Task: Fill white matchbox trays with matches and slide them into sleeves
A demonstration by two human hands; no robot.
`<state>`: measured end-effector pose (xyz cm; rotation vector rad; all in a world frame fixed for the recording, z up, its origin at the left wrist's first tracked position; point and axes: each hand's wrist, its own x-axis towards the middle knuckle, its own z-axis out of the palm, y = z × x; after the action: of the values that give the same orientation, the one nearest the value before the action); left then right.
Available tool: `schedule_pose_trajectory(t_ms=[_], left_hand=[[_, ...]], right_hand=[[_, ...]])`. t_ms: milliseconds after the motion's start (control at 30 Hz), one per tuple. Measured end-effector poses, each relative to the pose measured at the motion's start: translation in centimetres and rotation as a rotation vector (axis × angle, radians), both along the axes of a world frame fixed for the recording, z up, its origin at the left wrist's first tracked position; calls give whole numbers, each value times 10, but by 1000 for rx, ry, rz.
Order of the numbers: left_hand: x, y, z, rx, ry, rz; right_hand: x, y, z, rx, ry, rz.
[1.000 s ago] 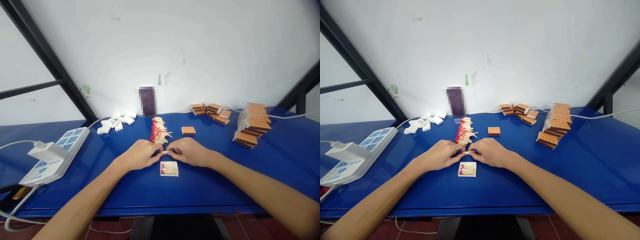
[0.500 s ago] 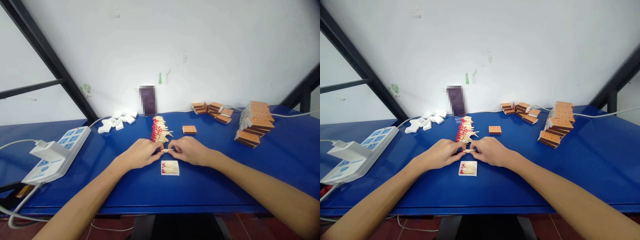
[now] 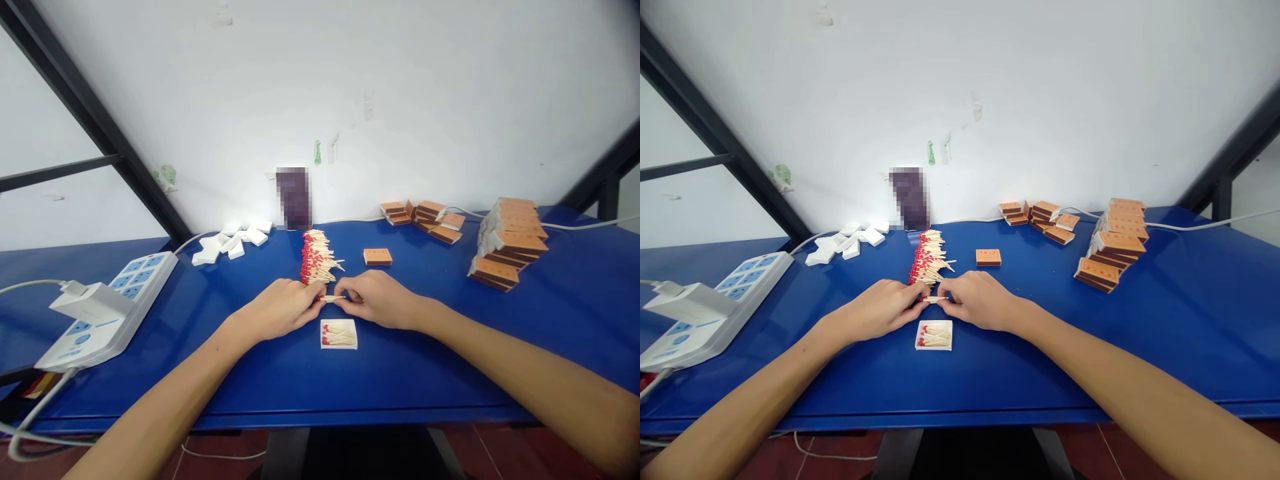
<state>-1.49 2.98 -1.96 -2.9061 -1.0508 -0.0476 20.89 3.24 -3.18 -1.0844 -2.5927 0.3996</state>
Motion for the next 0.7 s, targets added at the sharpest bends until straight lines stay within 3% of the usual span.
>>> schedule_pose_trajectory(t_ms=[467, 700], left_hand=[[-1, -2, 1, 17, 54, 23], [2, -5, 0, 51, 96, 30]], right_hand=[[0, -1, -1, -3, -17, -16], [-2, -1, -4, 86, -83, 13]])
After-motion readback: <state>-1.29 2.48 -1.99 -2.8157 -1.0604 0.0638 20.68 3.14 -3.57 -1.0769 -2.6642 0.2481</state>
